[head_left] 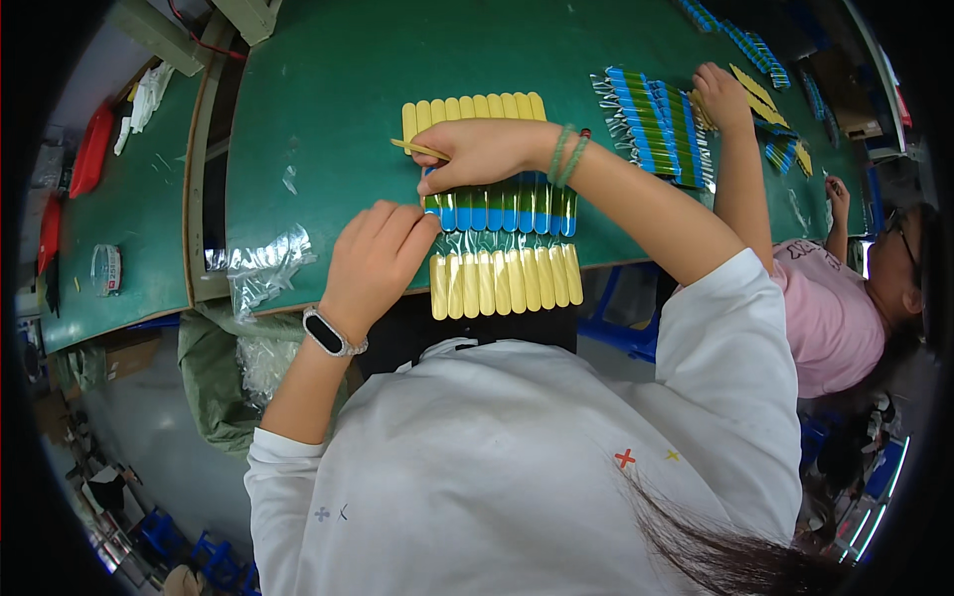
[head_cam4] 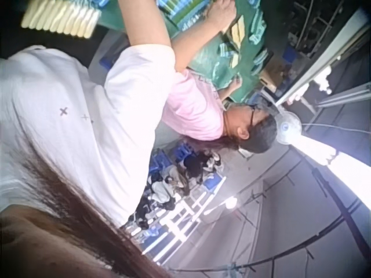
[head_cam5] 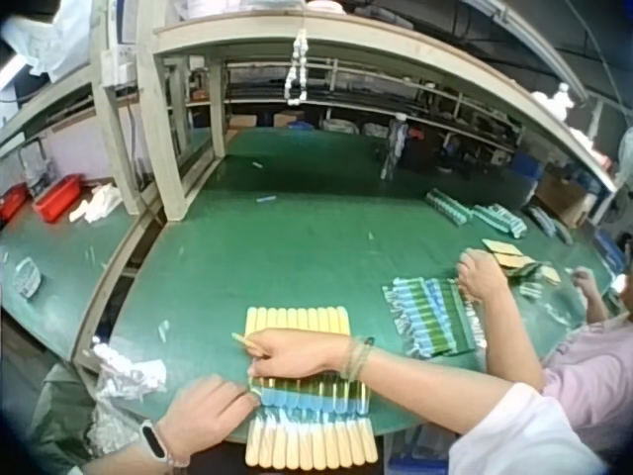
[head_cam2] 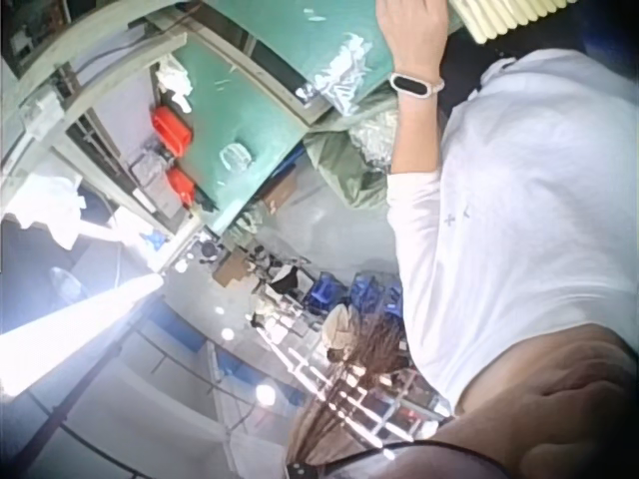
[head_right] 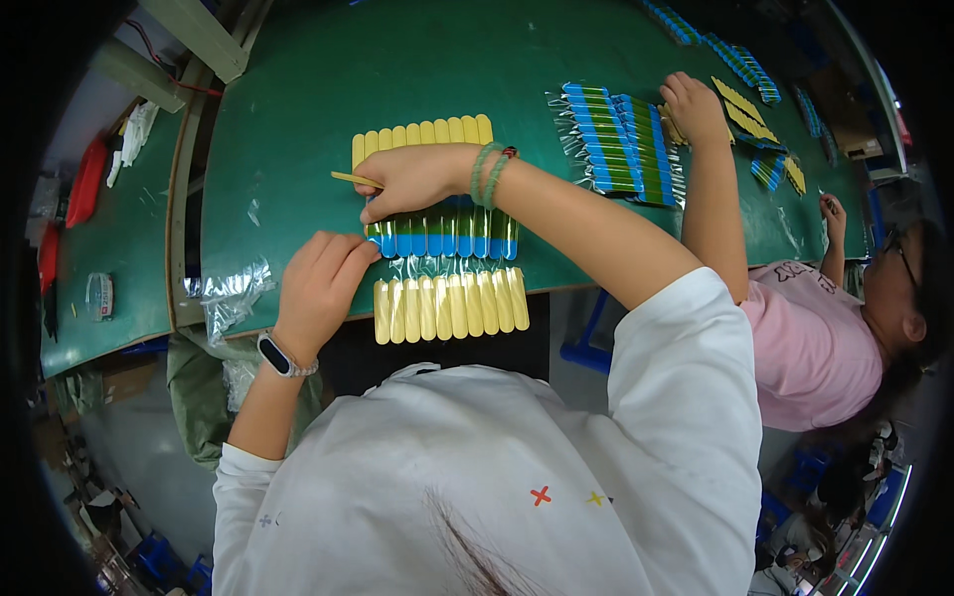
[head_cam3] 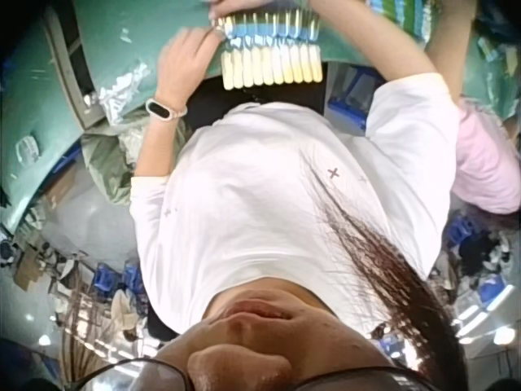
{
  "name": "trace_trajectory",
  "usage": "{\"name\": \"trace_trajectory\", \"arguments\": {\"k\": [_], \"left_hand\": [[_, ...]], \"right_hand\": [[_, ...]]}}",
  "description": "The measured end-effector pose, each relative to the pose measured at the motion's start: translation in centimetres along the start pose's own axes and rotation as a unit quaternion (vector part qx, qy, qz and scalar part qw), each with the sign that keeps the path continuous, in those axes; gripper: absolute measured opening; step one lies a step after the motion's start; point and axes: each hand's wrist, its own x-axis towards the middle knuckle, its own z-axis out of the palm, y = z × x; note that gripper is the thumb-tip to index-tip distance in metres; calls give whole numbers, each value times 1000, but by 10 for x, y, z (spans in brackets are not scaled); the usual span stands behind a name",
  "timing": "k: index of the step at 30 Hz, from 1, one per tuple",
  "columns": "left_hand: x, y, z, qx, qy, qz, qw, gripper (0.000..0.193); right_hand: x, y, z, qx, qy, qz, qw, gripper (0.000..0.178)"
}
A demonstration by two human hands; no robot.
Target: The person aligns and sticks yellow strips onto rows of blue strips on plastic sheets by hand and using a tool, presses them down, and stacks the finished strip sets on the workbench.
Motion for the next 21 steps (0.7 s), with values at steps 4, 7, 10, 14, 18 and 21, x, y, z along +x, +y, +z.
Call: {"name": "trace_trajectory", "arguments": {"k": [4, 7, 10, 14, 18, 21], "left_hand": [[0, -3, 1, 18, 20, 38, 999, 19], [1, 1, 1, -10, 33, 45, 998, 19], [1, 0, 8, -50, 64, -11, 997, 17], [8, -5, 10, -92, 39, -31, 995, 21], [9, -14, 13, -153, -43, -40, 986, 36], [19, -11, 0, -145, -86, -24, 985, 44]], "right_hand": [[-3, -8, 1, -29, -6, -2, 1000, 44], [-8, -4, 2, -27, -4, -42, 999, 44], [-30, -10, 3, -5, 119, -33, 992, 45], [-89, -22, 8, -123, 289, -53, 948, 61], [-140, -21, 52, -94, 324, 50, 940, 60], [-147, -2, 81, -189, 386, 21, 903, 33]]}}
